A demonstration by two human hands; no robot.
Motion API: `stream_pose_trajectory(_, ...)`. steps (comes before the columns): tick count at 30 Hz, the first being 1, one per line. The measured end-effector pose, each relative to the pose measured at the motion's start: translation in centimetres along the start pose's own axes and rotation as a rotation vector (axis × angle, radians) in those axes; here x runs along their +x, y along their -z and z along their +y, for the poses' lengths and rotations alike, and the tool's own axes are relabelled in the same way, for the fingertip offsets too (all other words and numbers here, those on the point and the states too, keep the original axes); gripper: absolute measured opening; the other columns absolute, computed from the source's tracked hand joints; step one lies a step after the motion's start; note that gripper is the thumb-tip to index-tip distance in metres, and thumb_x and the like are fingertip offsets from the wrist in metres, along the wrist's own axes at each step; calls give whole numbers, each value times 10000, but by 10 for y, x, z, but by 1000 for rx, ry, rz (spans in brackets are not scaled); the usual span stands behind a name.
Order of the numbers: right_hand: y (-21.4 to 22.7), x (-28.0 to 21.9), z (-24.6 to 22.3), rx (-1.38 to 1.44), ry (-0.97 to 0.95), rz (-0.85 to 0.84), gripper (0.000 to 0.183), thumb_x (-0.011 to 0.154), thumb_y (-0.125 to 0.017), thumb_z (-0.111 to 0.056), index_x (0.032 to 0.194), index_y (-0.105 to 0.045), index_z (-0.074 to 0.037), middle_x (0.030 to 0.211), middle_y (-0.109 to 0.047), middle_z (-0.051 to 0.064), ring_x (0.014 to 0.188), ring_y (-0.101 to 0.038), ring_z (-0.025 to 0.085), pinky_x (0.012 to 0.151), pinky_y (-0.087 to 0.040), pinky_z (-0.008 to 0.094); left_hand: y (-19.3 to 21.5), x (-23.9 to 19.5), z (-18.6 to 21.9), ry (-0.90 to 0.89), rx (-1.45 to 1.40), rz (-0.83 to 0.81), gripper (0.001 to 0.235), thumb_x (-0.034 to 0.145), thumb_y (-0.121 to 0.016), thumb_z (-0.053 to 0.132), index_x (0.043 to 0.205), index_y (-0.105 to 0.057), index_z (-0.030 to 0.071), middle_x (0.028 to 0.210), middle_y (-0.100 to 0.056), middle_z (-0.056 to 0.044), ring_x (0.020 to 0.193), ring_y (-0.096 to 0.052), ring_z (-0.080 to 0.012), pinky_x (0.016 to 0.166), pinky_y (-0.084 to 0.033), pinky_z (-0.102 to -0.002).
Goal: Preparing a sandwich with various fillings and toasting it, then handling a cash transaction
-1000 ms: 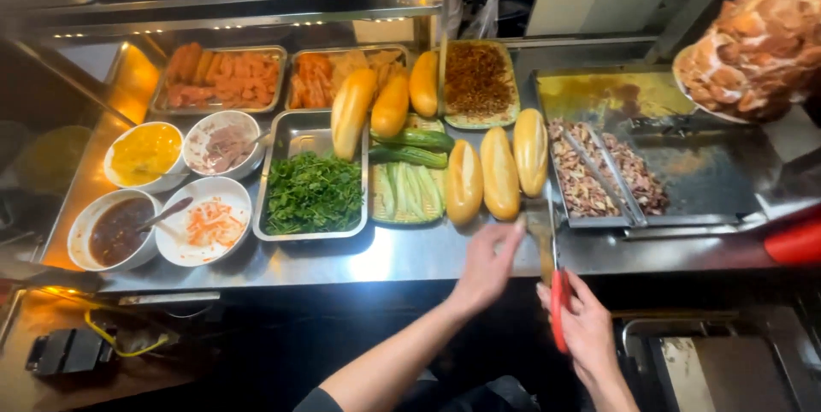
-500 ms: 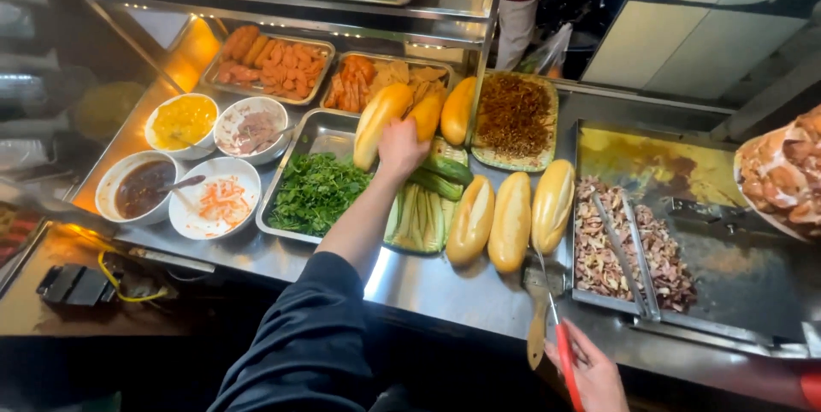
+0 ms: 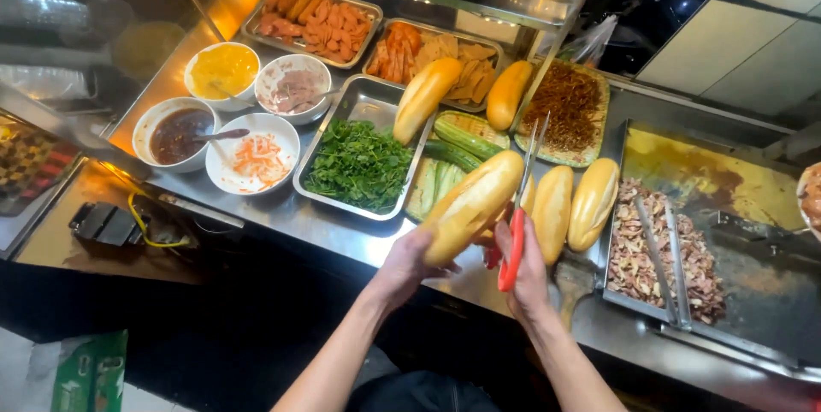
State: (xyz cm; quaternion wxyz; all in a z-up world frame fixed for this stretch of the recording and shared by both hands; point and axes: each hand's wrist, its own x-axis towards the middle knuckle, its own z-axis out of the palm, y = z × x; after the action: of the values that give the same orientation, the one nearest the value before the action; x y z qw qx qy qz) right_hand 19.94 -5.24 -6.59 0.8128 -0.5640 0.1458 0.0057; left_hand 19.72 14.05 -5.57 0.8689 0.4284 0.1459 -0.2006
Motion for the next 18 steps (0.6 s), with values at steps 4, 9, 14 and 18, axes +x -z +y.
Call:
stream_pose_trajectory(4,-67,-12,-18,-75,-8,18,638,853,-835,-187,1393,-508,-95,777,-629,51,544,-595,111,424,-447,188,27,0,14,38,290,-158,568,850,-858,299,1329,-674,57,1046,-751,-163,892,-751,-277,733,-656,-410)
stream_pose_trajectory(9,-111,-36,3,-398,58,47,786,776,-899,-204,1469,-541,-108,1015,-709,127,785,-669,148,681,-613,282,55,40,37,-64,131,105,416,973,-720,419,1176,-724,56,924,-762,-115,768,-745,-177,634,-638,-305)
stream_pose_trajectory(14,-133,-115,-22,-147,-294,-73,601,875,-711,-219,1435,-602,-32,792,-571,56,585,-486,118,474,-391,239,60,37,132,12,-197,161,672,856,-602,610,1296,-677,108,1020,-722,-38,862,-666,-114,771,-546,-281)
stream_pose_trajectory(18,-136,-170,-6,109,-480,-206,605,940,-629,-264,1455,-539,40,739,-510,121,535,-434,164,435,-395,303,54,66,169,-14,-133,311,723,841,-544,663,1253,-699,89,1009,-720,-56,868,-668,-139,745,-559,-309)
